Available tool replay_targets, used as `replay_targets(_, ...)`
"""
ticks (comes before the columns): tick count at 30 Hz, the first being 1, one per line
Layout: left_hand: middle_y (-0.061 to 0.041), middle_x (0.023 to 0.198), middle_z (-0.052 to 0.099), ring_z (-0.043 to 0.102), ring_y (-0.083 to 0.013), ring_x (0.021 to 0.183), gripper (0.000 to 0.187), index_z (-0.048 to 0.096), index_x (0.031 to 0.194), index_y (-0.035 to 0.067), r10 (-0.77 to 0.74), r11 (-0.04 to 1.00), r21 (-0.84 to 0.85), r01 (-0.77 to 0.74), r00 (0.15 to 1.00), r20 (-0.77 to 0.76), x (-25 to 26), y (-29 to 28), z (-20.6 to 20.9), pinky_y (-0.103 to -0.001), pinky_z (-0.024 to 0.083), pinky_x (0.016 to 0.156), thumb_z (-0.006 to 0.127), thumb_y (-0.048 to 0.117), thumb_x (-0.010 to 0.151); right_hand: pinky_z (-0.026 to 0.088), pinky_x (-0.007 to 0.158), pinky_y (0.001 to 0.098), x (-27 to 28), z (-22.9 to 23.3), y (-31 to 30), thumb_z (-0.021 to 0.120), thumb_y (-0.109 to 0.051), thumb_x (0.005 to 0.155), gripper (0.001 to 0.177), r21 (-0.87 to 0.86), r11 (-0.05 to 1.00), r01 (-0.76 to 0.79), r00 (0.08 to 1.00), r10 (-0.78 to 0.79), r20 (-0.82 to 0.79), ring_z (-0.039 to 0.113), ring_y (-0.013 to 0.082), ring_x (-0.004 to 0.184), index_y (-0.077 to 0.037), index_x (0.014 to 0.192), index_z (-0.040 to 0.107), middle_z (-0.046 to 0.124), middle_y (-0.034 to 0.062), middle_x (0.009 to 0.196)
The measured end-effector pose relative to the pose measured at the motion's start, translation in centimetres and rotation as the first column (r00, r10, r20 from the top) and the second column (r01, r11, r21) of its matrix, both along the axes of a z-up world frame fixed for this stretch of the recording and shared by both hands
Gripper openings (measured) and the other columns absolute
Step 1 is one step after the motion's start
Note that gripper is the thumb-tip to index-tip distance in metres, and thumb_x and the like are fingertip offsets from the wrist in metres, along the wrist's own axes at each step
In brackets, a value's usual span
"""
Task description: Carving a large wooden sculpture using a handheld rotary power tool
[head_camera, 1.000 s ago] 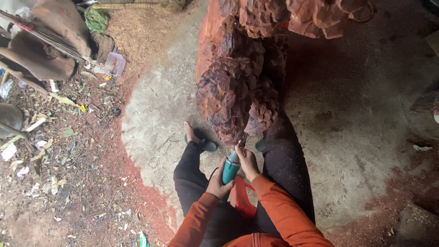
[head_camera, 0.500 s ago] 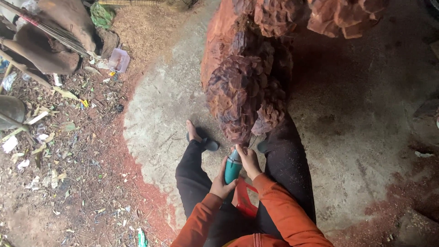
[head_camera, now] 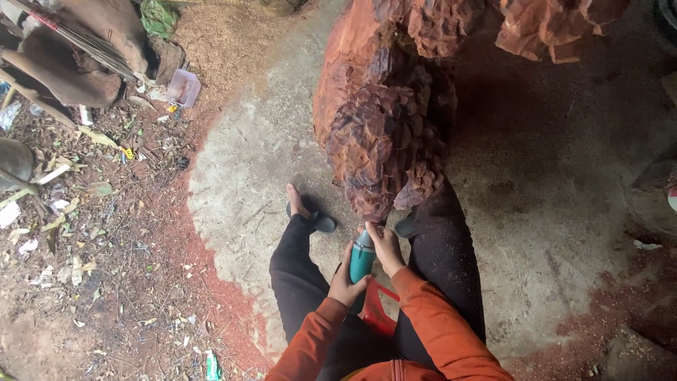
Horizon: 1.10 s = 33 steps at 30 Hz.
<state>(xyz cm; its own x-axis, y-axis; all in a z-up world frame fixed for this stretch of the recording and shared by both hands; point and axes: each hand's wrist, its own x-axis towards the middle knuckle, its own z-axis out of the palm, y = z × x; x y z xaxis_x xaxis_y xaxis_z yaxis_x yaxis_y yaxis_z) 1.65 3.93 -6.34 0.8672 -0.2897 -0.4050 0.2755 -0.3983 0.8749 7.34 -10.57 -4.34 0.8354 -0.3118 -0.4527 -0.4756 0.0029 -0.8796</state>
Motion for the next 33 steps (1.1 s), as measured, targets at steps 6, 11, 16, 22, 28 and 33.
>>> replay_targets(6, -0.026, 0.148, 0.052, 0.052, -0.0537, 0.131, 0.104, 0.016, 0.164, 0.04, 0.001, 1.0, -0.013, -0.001, 1.0, 0.01, -0.3, -0.4, -0.6, -0.06, 0.044, 0.108, 0.078, 0.046, 0.081, 0.053, 0.093, 0.0394, -0.1, -0.6, -0.3, 0.066, -0.048, 0.099, 0.047, 0.052, 0.999, -0.006, 1.0, 0.005, 0.016, 0.072, 0.0262, 0.102, -0.004, 0.093, 0.082, 0.08, 0.0135, 0.094)
replay_targets(11, -0.027, 0.15, 0.051, 0.051, -0.0542, 0.132, 0.104, 0.017, 0.164, 0.039, 0.016, 1.0, -0.019, -0.016, 1.0, 0.017, -0.7, -0.5, -1.0, -0.061, 0.044, 0.108, 0.079, 0.043, 0.081, 0.051, 0.096, 0.04, -0.1, -0.3, -0.3, 0.067, -0.048, 0.098, 0.047, 0.056, 0.998, -0.017, 1.0, 0.017, 0.002, 0.072, 0.0263, 0.106, -0.003, 0.094, 0.081, 0.081, 0.0127, 0.098)
replay_targets(16, -0.027, 0.15, 0.051, 0.051, -0.0532, 0.132, 0.105, 0.017, 0.165, 0.036, 0.028, 0.999, -0.038, -0.026, 0.998, 0.047, -0.8, -0.8, -1.3, -0.059, 0.044, 0.108, 0.08, 0.042, 0.08, 0.051, 0.097, 0.0383, -0.1, -0.4, -0.3, 0.066, -0.048, 0.099, 0.046, 0.065, 0.998, -0.023, 1.0, 0.024, -0.009, 0.072, 0.0258, 0.107, -0.004, 0.095, 0.081, 0.081, 0.0123, 0.1)
replay_targets(22, -0.026, 0.148, 0.052, 0.052, -0.0513, 0.133, 0.107, 0.019, 0.165, 0.036, 0.067, 0.997, -0.044, -0.063, 0.994, 0.087, -1.2, -0.9, -2.5, -0.058, 0.044, 0.108, 0.082, 0.041, 0.079, 0.052, 0.093, 0.0399, -0.1, -0.5, -0.1, 0.068, -0.048, 0.099, 0.048, 0.044, 0.999, -0.025, 1.0, 0.025, -0.005, 0.071, 0.0257, 0.104, -0.002, 0.092, 0.079, 0.08, 0.0132, 0.095)
replay_targets(28, -0.013, 0.165, 0.034, 0.046, -0.0354, 0.144, 0.097, 0.015, 0.163, 0.03, 0.078, 0.985, -0.159, -0.071, 0.996, 0.037, -1.6, -0.9, -2.2, -0.048, 0.047, 0.104, 0.069, 0.05, 0.085, 0.055, 0.083, 0.028, 0.3, -2.1, -1.1, 0.055, -0.053, 0.093, 0.055, 0.083, 0.99, -0.117, 0.99, 0.122, -0.066, 0.074, 0.0171, 0.101, -0.008, 0.107, 0.082, 0.081, 0.0061, 0.112)
replay_targets(33, -0.009, 0.164, 0.039, 0.059, -0.032, 0.134, 0.102, 0.014, 0.163, 0.031, 0.131, 0.984, -0.122, -0.128, 0.991, 0.023, -1.7, -0.6, -2.5, -0.043, 0.053, 0.094, 0.068, 0.061, 0.082, 0.052, 0.075, 0.0277, 0.7, -2.5, -0.6, 0.057, -0.051, 0.094, 0.049, -0.036, 0.978, -0.205, 0.979, 0.205, -0.002, 0.075, 0.0153, 0.088, -0.01, 0.099, 0.083, 0.082, 0.0042, 0.095)
